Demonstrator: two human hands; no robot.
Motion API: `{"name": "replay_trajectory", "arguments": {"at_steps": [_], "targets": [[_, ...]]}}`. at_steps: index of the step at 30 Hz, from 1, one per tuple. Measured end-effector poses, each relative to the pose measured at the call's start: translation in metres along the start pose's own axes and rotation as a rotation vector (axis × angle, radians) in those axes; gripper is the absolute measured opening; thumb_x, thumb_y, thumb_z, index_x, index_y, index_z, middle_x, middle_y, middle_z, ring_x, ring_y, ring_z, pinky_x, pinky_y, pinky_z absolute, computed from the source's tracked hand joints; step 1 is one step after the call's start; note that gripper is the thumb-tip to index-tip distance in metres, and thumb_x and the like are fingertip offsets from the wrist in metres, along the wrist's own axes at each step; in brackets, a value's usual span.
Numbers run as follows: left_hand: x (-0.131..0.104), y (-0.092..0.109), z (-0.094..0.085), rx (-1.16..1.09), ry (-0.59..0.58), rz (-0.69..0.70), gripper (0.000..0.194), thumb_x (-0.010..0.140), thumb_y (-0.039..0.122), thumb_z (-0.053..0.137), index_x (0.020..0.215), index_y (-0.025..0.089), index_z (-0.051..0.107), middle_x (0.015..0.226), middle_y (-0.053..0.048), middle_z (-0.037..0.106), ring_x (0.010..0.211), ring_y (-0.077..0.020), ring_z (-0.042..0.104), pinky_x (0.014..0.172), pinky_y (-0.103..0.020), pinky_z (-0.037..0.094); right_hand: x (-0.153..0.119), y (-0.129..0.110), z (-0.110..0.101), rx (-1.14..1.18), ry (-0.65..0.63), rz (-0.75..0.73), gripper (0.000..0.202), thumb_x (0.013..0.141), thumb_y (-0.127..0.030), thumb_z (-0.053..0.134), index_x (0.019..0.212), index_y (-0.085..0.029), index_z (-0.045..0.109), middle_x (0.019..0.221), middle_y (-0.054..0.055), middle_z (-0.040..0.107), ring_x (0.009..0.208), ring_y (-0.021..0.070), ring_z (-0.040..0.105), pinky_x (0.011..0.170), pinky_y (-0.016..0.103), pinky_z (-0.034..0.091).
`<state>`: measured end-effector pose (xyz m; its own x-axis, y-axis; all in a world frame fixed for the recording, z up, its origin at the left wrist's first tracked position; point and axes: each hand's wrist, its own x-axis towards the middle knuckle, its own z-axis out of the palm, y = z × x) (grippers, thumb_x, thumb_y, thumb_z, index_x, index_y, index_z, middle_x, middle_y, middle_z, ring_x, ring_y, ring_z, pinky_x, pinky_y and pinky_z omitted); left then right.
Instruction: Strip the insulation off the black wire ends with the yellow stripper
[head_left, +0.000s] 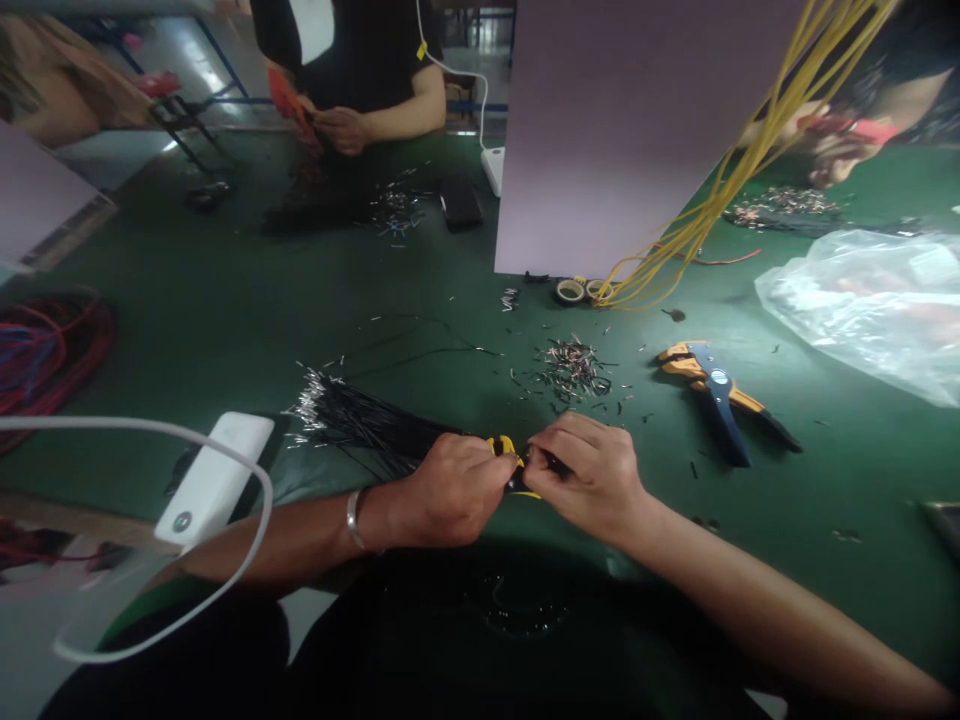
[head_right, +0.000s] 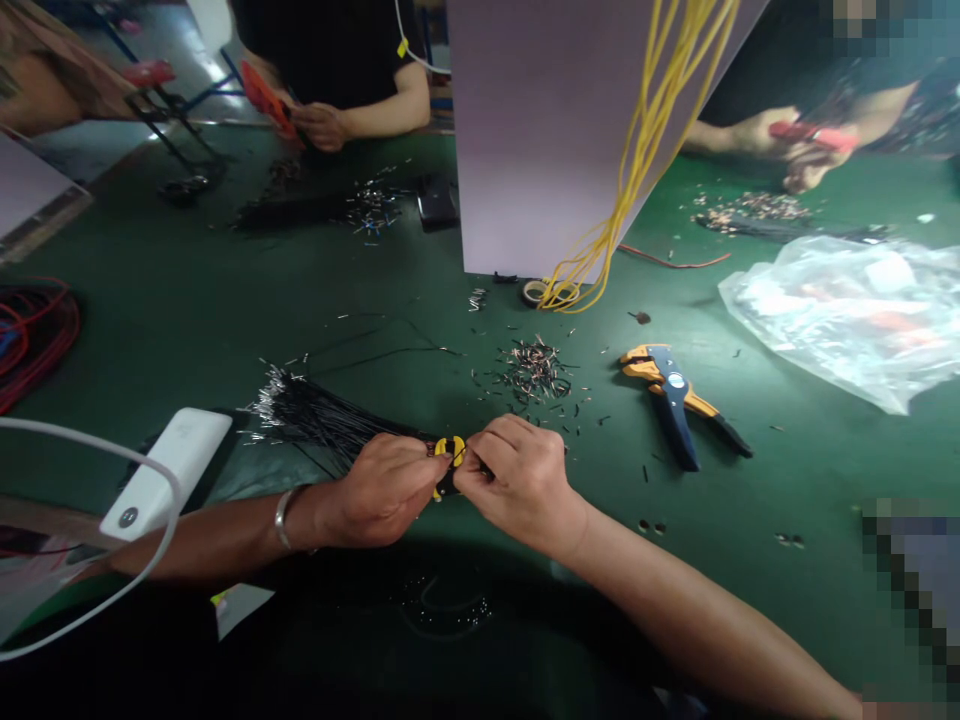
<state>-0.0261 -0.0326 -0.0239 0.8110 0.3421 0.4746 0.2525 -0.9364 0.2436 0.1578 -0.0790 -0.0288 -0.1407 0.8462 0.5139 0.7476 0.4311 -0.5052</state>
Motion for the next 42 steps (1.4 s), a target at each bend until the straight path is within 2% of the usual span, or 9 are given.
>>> {"name": "replay_trajectory", "arguments": {"at_steps": [5,9,12,18,27,32,36,39,42], "targets": [[0.001,0.002,-0.001,-0.033,0.013,-0.016,0.017,0.082,0.008,0.038,0.074,0.017,0.050,0.055,0.001,0.051,0.051,-0.0125,0.045,0.049,-0.026,0.037,0.001,0.003,0.000,-0.015,0.014,0.031,0.023,0.071,-0.010,0.051,0.054,-0.019,0.062,0.055,0.002,0.061,0.052,0.0132,0.055,0.052,0.026,0.047],[-0.002,0.005,-0.003,-0.037,0.076,0.013,0.018,0.086,0.013,0.041,0.092,0.015,0.058,0.061,0.000,0.060,0.056,-0.0122,0.054,0.052,-0.025,0.042,0.009,0.018,-0.017,-0.001,0.112,0.298,0.018,0.071,-0.017,0.054,0.055,-0.020,0.061,0.052,0.000,0.059,0.049,0.0134,0.054,0.049,0.026,0.044],[0.001,0.001,-0.007,-0.192,0.137,-0.168,0.016,0.087,0.013,0.048,0.083,0.016,0.062,0.059,0.002,0.063,0.054,-0.0092,0.058,0.054,-0.021,0.045,0.014,0.028,-0.027,0.087,0.196,0.471,0.013,0.072,-0.020,0.056,0.061,-0.020,0.064,0.059,0.000,0.064,0.054,0.0146,0.058,0.055,0.028,0.046],[0.012,-0.009,-0.012,-0.480,0.049,-0.691,0.015,0.083,0.019,0.058,0.074,0.013,0.068,0.057,0.000,0.067,0.049,-0.0079,0.057,0.048,-0.017,0.044,0.011,0.037,-0.012,0.200,-0.003,0.537,0.020,0.078,-0.029,0.056,0.065,-0.018,0.066,0.051,-0.002,0.058,0.048,0.0118,0.051,0.049,0.025,0.039],[0.012,-0.017,-0.005,-0.731,0.093,-0.938,0.013,0.078,0.021,0.060,0.073,0.013,0.068,0.061,0.000,0.064,0.053,-0.0073,0.053,0.048,-0.017,0.042,0.008,0.050,-0.006,0.211,-0.018,0.665,0.025,0.078,-0.036,0.059,0.063,-0.017,0.065,0.051,-0.002,0.056,0.047,0.0118,0.049,0.046,0.025,0.038],[0.010,-0.024,0.000,-0.895,0.131,-1.056,0.013,0.076,0.024,0.062,0.071,0.013,0.066,0.051,0.004,0.051,0.044,-0.0038,0.037,0.042,-0.017,0.030,0.000,0.050,-0.010,0.178,-0.086,0.555,0.020,0.076,-0.027,0.056,0.088,-0.017,0.068,0.076,0.004,0.070,0.069,0.0189,0.066,0.060,0.030,0.051],[0.008,-0.030,0.005,-0.972,0.173,-1.105,0.014,0.076,0.026,0.064,0.070,0.013,0.065,0.047,0.006,0.043,0.040,-0.0030,0.031,0.040,-0.018,0.025,-0.017,0.037,-0.022,0.019,-0.228,0.337,0.021,0.083,-0.032,0.054,0.092,-0.017,0.067,0.090,0.010,0.070,0.080,0.0229,0.067,0.057,0.031,0.054],[0.008,-0.033,0.006,-0.983,0.186,-1.125,0.013,0.075,0.025,0.064,0.069,0.013,0.065,0.045,0.007,0.039,0.039,-0.0029,0.030,0.039,-0.019,0.021,-0.036,0.028,-0.027,-0.066,-0.332,0.135,0.028,0.084,-0.036,0.058,0.100,-0.015,0.065,0.101,0.013,0.068,0.094,0.0273,0.064,0.083,0.042,0.054],[0.011,-0.033,0.006,-1.018,0.214,-1.162,0.011,0.073,0.023,0.065,0.068,0.013,0.064,0.047,0.007,0.038,0.039,-0.0022,0.028,0.038,-0.020,0.018,-0.051,0.023,-0.025,-0.161,-0.411,0.055,0.048,0.076,-0.033,0.065,0.119,-0.012,0.059,0.117,0.017,0.062,0.112,0.0335,0.055,0.098,0.052,0.044]]}}
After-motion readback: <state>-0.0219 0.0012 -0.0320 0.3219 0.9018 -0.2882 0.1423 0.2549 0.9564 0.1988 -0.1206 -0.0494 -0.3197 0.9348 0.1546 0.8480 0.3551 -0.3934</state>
